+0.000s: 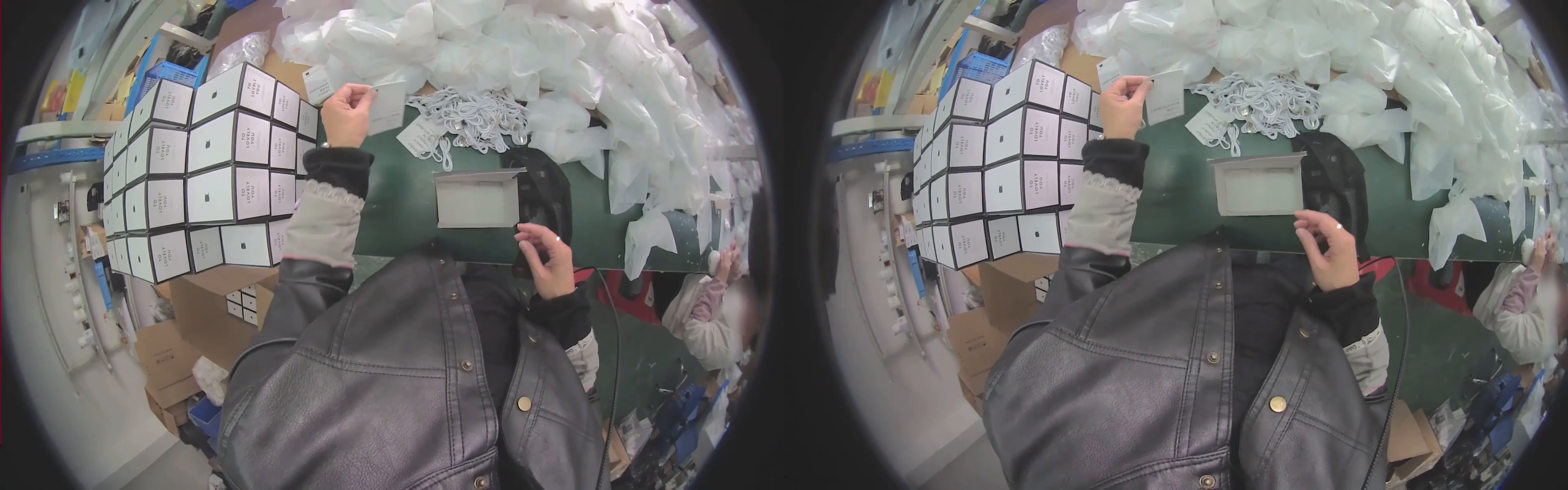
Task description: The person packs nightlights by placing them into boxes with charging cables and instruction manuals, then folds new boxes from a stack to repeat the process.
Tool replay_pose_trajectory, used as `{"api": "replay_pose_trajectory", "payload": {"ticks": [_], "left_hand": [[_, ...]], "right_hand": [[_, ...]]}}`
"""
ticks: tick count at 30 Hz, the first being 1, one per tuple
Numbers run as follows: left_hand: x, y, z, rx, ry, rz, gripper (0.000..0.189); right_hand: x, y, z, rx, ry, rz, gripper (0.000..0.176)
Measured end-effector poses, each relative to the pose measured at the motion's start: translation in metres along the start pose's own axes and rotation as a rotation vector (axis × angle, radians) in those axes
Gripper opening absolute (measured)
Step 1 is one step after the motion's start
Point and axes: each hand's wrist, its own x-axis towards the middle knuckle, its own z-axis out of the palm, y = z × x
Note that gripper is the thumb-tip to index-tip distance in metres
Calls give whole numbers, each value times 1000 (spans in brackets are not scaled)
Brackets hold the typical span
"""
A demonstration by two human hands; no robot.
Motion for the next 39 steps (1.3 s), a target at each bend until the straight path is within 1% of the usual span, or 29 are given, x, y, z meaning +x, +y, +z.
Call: {"api": "replay_pose_trajectory", "payload": {"ticks": [2, 3, 6, 8, 9, 12, 14, 15, 17, 20, 21, 24, 27, 28, 30, 32, 33, 35, 36, 38, 39], "left_hand": [[-22, 41, -14, -266, -21, -32, 5], [-33, 58, -19, -337, -24, -37, 6], [-64, 94, -23, -505, -66, 36, 17], [-80, 107, -20, -549, -60, 119, 18], [-86, 111, -18, -563, -55, 144, 18], [-97, 110, -16, -566, -58, 119, 20], [-97, 107, -20, -563, -145, 53, 19], [-97, 104, -24, -562, -165, 35, 19], [-93, 95, -33, -682, -379, -92, 17], [-91, 90, -42, -710, -572, -188, 15], [-89, 87, -44, -710, -609, -205, 15], [-84, 73, -49, -798, -755, -88, 21], [-79, 65, -55, -609, -850, -30, 21], [-75, 59, -53, -520, -824, -25, 16], [-71, 48, -50, -390, -792, -20, 35], [-68, 42, -53, -386, -643, -146, 17], [-65, 34, -52, -386, -606, -178, 14], [-59, 7, -42, -463, -379, -311, 11], [-55, -5, -37, -483, -322, -344, 12], [-42, -28, -21, -454, -195, -397, 10], [-36, -37, -12, -449, -165, -410, 10]], "right_hand": [[16, -17, -5, 43, 54, -126, 17], [26, -30, -5, 50, 68, -161, 16], [56, -77, 0, 39, 183, -231, 27], [69, -99, 11, 205, 102, -141, 52], [73, -105, 16, 244, 82, -124, 59], [75, -104, 30, 408, 178, -66, 56], [74, -99, 33, 427, 175, -31, 46], [73, -98, 33, 432, 172, -21, 43], [70, -99, 32, 535, 86, 26, 40], [67, -99, 32, 612, 5, 57, 37], [66, -100, 34, 625, -7, 63, 37], [68, -103, 43, 662, 13, 83, 34], [66, -96, 49, 685, 40, 125, 35], [68, -88, 50, 670, 54, 139, 37], [67, -76, 51, 645, 78, 167, 41], [68, -76, 50, 693, 222, 176, 34], [67, -70, 49, 703, 258, 178, 32], [62, -48, 42, 612, 311, 196, 18], [60, -42, 39, 587, 324, 201, 15], [54, -39, 36, 613, 292, 180, 19], [52, -38, 34, 617, 286, 175, 19]]}}
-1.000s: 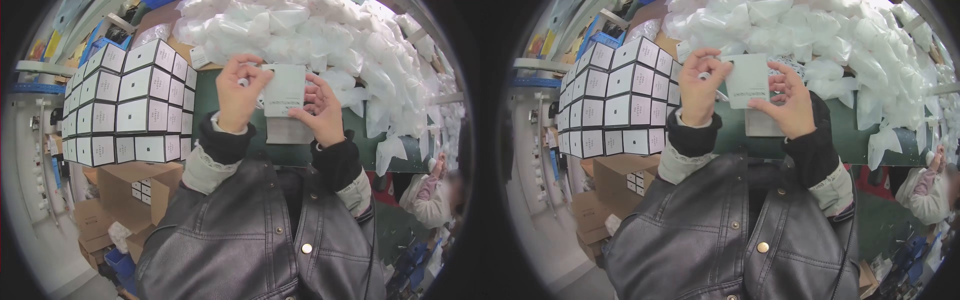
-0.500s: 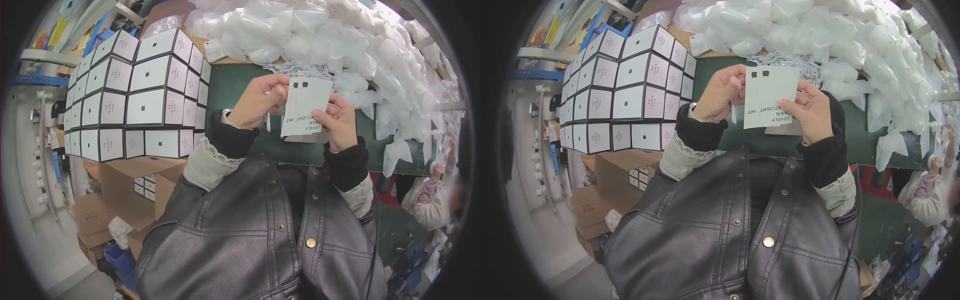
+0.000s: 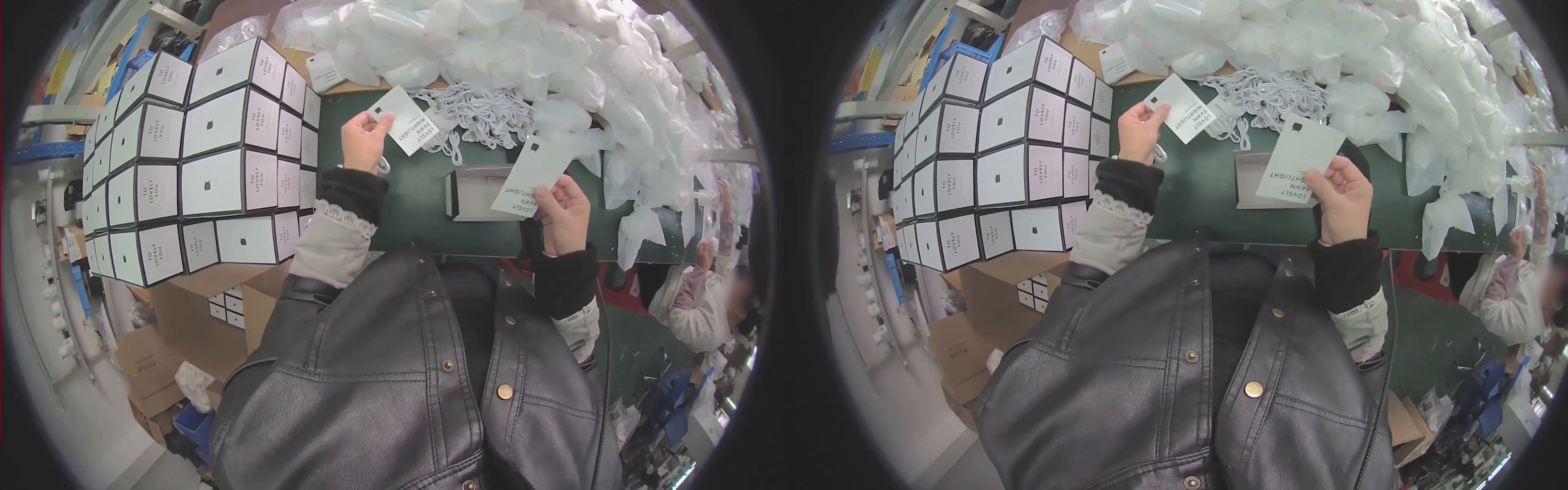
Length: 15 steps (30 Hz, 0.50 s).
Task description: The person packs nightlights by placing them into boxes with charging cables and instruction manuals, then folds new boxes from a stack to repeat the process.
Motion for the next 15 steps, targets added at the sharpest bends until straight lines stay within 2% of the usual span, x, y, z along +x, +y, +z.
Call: {"api": "replay_pose_trajectory", "payload": {"ticks": [3, 6, 7, 9, 11, 12, 13, 14, 15], "left_hand": [[28, -24, 12, 52, 101, -84, 12], [44, -39, 18, 206, 158, -95, 26], [42, -36, 19, 258, 167, -87, 37], [32, -23, 23, 336, 178, -75, 59], [-8, 15, 29, 267, 54, 189, 33], [-28, 34, 33, 232, -10, 320, 21], [-53, 51, 42, 254, -133, 434, 22], [-78, 67, 51, 288, -383, 666, 24], [-97, 74, 60, 305, -509, 776, 26]], "right_hand": [[-4, -5, -6, 152, -85, 26, 20], [-9, -11, -10, 233, -122, 48, 20], [-11, -18, -6, 160, -58, 20, 14], [-15, -28, -5, 50, 40, -21, 26], [-17, -28, -17, -281, 66, -395, 6], [-18, -27, -23, -447, 77, -582, 5], [-18, -28, -28, -486, 54, -640, 8], [-19, -28, -32, -568, 10, -765, 17], [-20, -29, -37, -606, -14, -824, 21]]}}
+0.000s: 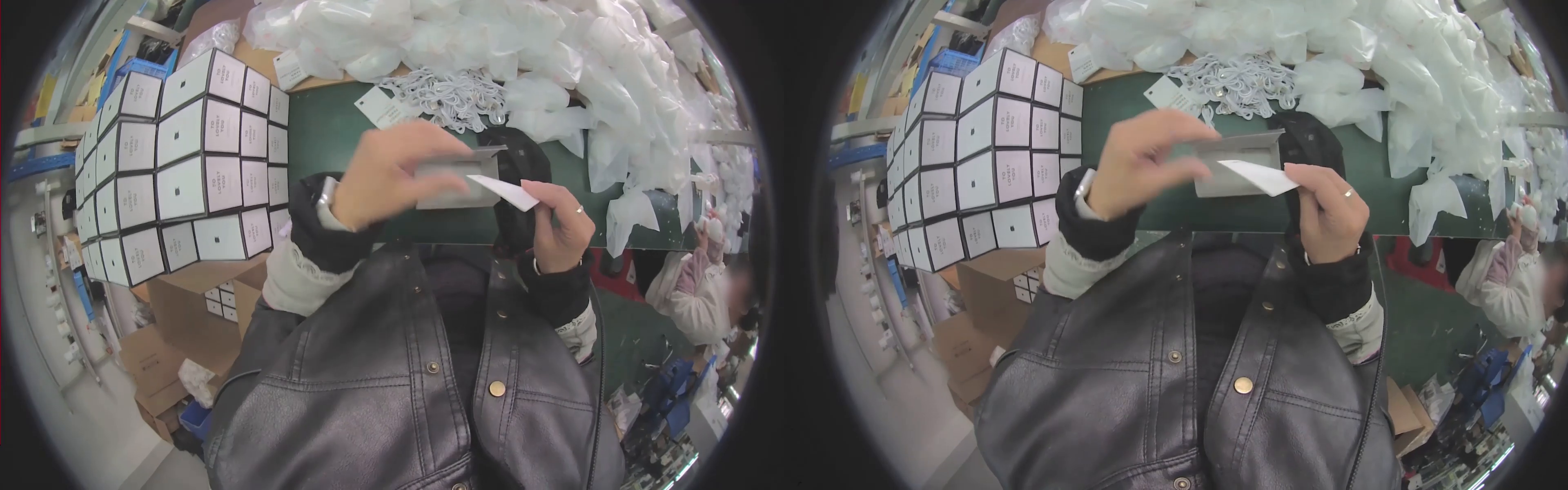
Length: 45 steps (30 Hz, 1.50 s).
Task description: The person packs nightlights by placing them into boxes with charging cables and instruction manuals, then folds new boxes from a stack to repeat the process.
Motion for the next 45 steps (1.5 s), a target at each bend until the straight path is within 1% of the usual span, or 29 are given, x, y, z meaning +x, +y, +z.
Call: {"api": "replay_pose_trajectory", "payload": {"ticks": [2, 3, 4, 5, 6, 8, 9, 11, 12, 14, 15, 18, 21, 24, 26, 27, 29, 30, 32, 33, 35, 36, 38, 39, 40, 41, 42, 44, 45], "left_hand": [[-8, 20, 21, 156, -133, 293, 16], [-9, 26, 28, 197, -169, 369, 14], [-9, 30, 31, 202, -125, 363, 7], [-9, 34, 34, 208, -80, 358, 4], [-10, 38, 36, 214, -58, 353, 7], [-13, 45, 37, 56, 99, 99, 5], [-16, 49, 38, 19, 139, 36, 5], [-20, 57, 43, -117, 226, -179, 7], [-22, 60, 44, -149, 249, -233, 8], [-24, 63, 43, -235, 250, -331, 9], [-25, 62, 42, -255, 248, -354, 10], [-28, 53, 37, -475, 100, -299, 15], [-30, 53, 35, -563, -17, -214, 32], [-31, 58, 34, -559, -56, -208, 21], [-30, 63, 32, -304, 29, -292, 9], [-30, 61, 30, -236, 55, -313, 10], [-31, 46, 20, -56, 372, -447, 11], [-34, 32, 13, -7, 456, -479, 12], [-43, -10, -5, 15, 665, -717, 13], [-48, -33, -11, 18, 708, -774, 14], [-62, -84, -17, 29, 723, -959, 16], [-64, -105, -20, 33, 722, -1004, 17], [-60, -142, -17, -34, 699, -1034, 19], [-54, -151, -17, -54, 683, -1046, 20], [-44, -151, -19, -38, 649, -1075, 30], [-36, -148, -20, -21, 620, -1104, 47], [-29, -136, -19, -15, 601, -1121, 57], [-10, -95, -9, -119, 461, -913, 45], [-1, -71, -2, -153, 416, -864, 43]], "right_hand": [[0, 2, -5, -36, -29, -165, 18], [1, 1, -7, -44, -32, -207, 18], [3, -2, -8, -55, -32, -190, 12], [5, -5, -10, -65, -31, -172, 8], [7, -6, -12, -66, -31, -163, 6], [10, -3, -18, 23, -56, 28, 25], [9, -2, -20, 48, -63, 74, 31], [6, -1, -24, 195, -57, 274, 35], [5, -2, -25, 234, -56, 323, 36], [5, -7, -29, 362, -47, 445, 30], [5, -8, -31, 394, -41, 475, 28], [6, -6, -38, 577, -73, 515, 26], [8, 3, -41, 676, -170, 540, 26], [10, 5, -42, 732, -210, 597, 34], [9, 15, -41, 746, -182, 622, 43], [10, 19, -41, 753, -179, 625, 45], [15, 27, -44, 678, -77, 669, 40], [17, 32, -45, 662, -55, 677, 39], [17, 40, -49, 594, -24, 730, 29], [15, 43, -51, 573, -7, 745, 27], [10, 47, -51, 490, -51, 792, 17], [8, 50, -47, 470, -58, 805, 17], [-2, 57, -42, 406, -157, 807, 17], [-5, 58, -38, 384, -176, 815, 17], [-6, 55, -34, 395, -200, 844, 18], [-7, 53, -31, 408, -229, 870, 20], [-7, 50, -29, 411, -243, 887, 22], [-6, 45, -30, 506, -280, 989, 34], [-6, 44, -31, 522, -280, 1022, 37]]}}
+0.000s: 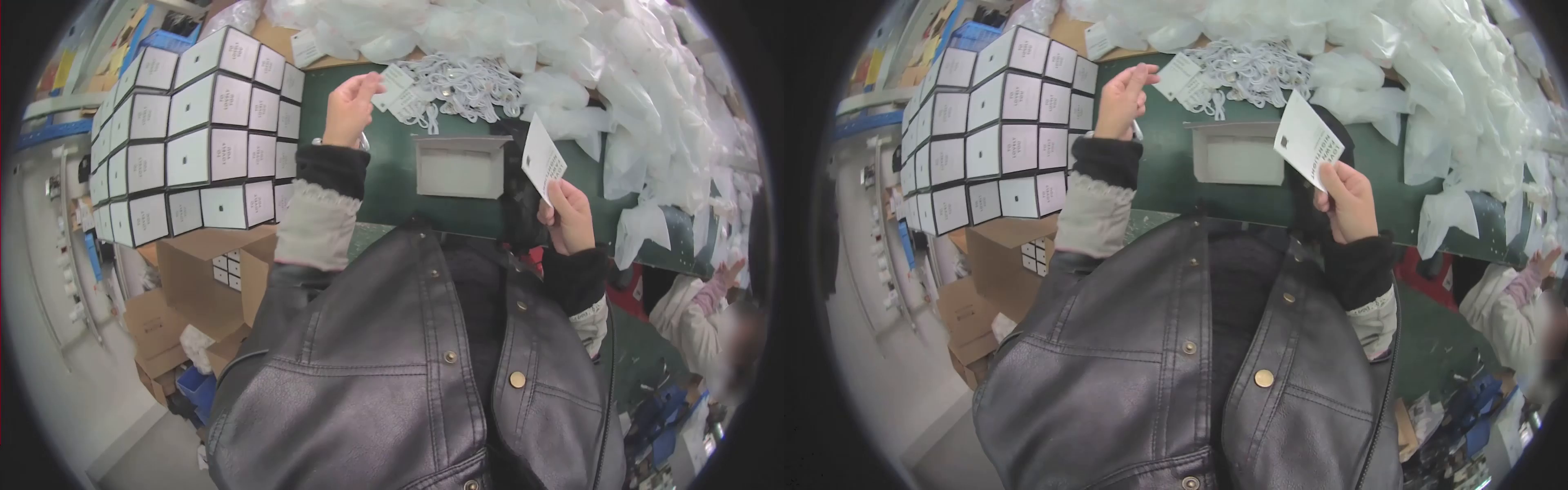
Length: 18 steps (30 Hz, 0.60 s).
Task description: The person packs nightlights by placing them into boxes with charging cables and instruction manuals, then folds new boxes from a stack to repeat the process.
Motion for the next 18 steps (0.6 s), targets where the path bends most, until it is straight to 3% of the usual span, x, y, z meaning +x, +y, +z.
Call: {"api": "replay_pose_trajectory", "payload": {"ticks": [1, 6, 8, 12, 14, 16, 18], "left_hand": [[-20, 22, 8, 44, -109, 47, 37], [-85, 79, 36, 155, -551, 194, 56], [-91, 71, 47, 269, -558, 363, 30], [-95, 41, 49, 328, -384, 525, 42], [-99, 23, 48, 317, -292, 759, 19], [-102, 4, 46, 294, -232, 961, 10], [-103, -8, 43, 249, -179, 1178, 18]], "right_hand": [[4, -1, 0, 59, -77, 24, 38], [9, -1, 8, 150, -310, 35, 37], [6, -2, 14, -52, -194, -45, 28], [2, -1, 19, -212, -16, -233, 34], [4, 5, 19, -248, -21, -492, 16], [3, 8, 21, -273, -11, -715, 11], [4, 8, 25, -305, 12, -955, 9]]}}
